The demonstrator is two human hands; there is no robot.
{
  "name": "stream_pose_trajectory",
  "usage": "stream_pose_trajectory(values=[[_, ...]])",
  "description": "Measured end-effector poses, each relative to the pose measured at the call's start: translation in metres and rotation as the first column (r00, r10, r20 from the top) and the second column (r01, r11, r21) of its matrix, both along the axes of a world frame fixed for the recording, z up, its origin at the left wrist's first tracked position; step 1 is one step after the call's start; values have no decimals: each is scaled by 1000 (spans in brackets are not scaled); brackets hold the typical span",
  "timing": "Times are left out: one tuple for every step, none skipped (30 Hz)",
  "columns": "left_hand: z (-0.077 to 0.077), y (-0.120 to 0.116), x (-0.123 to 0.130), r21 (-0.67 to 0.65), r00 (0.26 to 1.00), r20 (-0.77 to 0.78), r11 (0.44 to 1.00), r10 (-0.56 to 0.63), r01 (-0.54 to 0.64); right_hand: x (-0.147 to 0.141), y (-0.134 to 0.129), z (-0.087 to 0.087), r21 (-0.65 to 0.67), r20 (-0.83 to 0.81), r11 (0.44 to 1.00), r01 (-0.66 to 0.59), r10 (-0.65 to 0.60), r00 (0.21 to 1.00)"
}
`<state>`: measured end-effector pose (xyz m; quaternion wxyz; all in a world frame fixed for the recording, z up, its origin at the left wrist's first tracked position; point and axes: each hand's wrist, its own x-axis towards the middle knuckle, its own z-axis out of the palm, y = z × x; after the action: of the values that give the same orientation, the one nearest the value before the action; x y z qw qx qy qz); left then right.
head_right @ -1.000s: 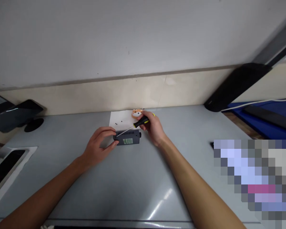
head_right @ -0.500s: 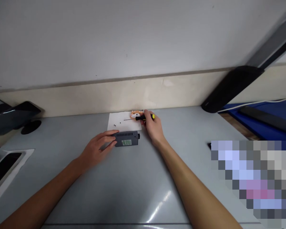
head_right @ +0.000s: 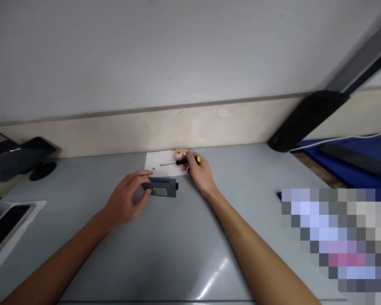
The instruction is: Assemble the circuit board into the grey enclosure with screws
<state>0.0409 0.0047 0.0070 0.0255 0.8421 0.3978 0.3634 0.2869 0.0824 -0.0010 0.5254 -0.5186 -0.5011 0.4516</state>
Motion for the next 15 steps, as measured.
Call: stream_pose_trajectory(values=[[0,-1,3,20,999,-37,1000,11,-11,1,1,0,-7,-26,1000,13,-14,1000],[0,-3,6,37,997,-72,999,22,-19,2,2,0,-14,-60,1000,27,-28,998],[-1,-3,9,51,995,-100,998,29,-24,4,4,1,-20,-100,999,44,-46,994],[-2,-4,13,63,992,-124,998,31,-24,6,5,2,-26,-141,998,60,-63,988],[-3,-4,15,69,989,-146,997,31,-21,8,6,4,-33,-181,997,77,-81,980],[-4,-5,18,73,986,-164,997,31,-19,10,7,6,-38,-220,995,92,-98,971],[-4,-4,19,77,983,-180,997,32,-19,13,7,9,-41,-260,994,106,-113,959],[-5,-4,20,83,981,-191,996,33,-17,15,7,12,-42,-302,992,119,-126,945],[-5,-4,20,91,980,-198,996,30,-12,16,7,14,-40,-342,991,126,-132,930],[-4,-4,20,98,979,-200,995,29,-9,18,7,17,-33,-378,992,124,-127,917],[-3,-4,19,106,980,-199,994,29,-8,18,6,19,-24,-408,993,115,-115,906],[-2,-4,17,113,980,-195,994,29,-7,19,5,21,-17,-429,995,100,-98,898],[-2,-4,16,115,981,-191,993,32,-10,19,4,22,-13,-439,997,79,-77,895],[-1,-5,15,115,982,-186,993,37,-16,18,4,23,-12,-446,998,58,-57,893],[-1,-5,14,116,983,-180,993,46,-26,18,3,23,-12,-450,999,38,-39,892]])
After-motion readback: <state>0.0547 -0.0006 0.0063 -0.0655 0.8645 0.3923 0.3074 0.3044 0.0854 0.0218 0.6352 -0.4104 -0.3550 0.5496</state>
